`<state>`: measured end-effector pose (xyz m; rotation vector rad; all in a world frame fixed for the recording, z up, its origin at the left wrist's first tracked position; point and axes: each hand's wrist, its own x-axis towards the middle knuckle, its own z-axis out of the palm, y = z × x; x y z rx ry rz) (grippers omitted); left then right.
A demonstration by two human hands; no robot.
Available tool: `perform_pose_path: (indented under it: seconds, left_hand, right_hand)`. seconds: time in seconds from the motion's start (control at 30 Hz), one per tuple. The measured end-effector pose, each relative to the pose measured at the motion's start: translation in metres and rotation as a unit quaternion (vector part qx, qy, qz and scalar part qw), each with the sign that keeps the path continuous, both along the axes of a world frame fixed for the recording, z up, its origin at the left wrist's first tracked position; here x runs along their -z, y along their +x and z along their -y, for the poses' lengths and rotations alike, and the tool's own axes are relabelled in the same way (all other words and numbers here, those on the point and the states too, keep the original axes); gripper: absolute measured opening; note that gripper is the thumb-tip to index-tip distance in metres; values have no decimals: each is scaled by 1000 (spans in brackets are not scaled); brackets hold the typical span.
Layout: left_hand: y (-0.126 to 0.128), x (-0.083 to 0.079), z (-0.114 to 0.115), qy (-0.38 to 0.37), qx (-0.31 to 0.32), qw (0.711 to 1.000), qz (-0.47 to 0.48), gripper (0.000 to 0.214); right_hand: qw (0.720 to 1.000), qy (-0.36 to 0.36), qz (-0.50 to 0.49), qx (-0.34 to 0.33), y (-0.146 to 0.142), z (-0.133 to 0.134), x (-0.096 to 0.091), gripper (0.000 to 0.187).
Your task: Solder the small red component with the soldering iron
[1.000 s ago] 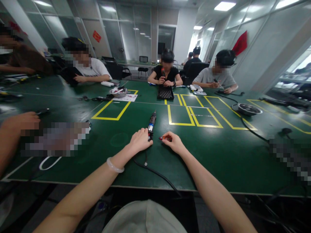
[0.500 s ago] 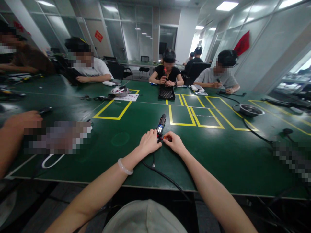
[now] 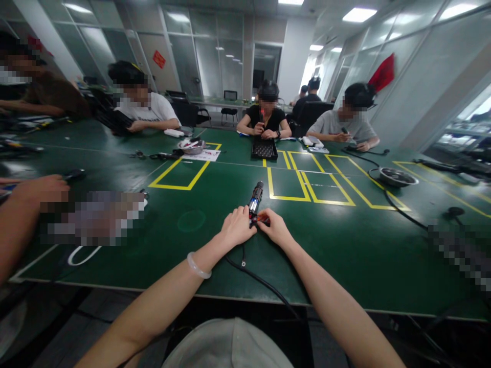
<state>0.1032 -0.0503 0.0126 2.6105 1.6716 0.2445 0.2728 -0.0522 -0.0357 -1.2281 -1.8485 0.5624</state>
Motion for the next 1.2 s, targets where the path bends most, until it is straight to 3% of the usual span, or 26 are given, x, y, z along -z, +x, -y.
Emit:
perform_pose_path:
  seconds: [0.3,0.6,1.0,1.2]
  left_hand:
    - [-1,3,-1,-2,-3,1000,5,55]
    - [-2,4,0,15,2,1000,10,55]
    - [2,3,-6,13,-18,1000,3,56]
    - [3,3,-9,17,-28,999,-8,53]
  right_hand:
    - [1000,7,0,10,0,-3,4,9]
    - [997,-26,-67,2,-3,0,0,18]
    - [994,-37,-102,-7,2,7,-5,12]
    - [997,-27,-76,-19,3,7,-4,12]
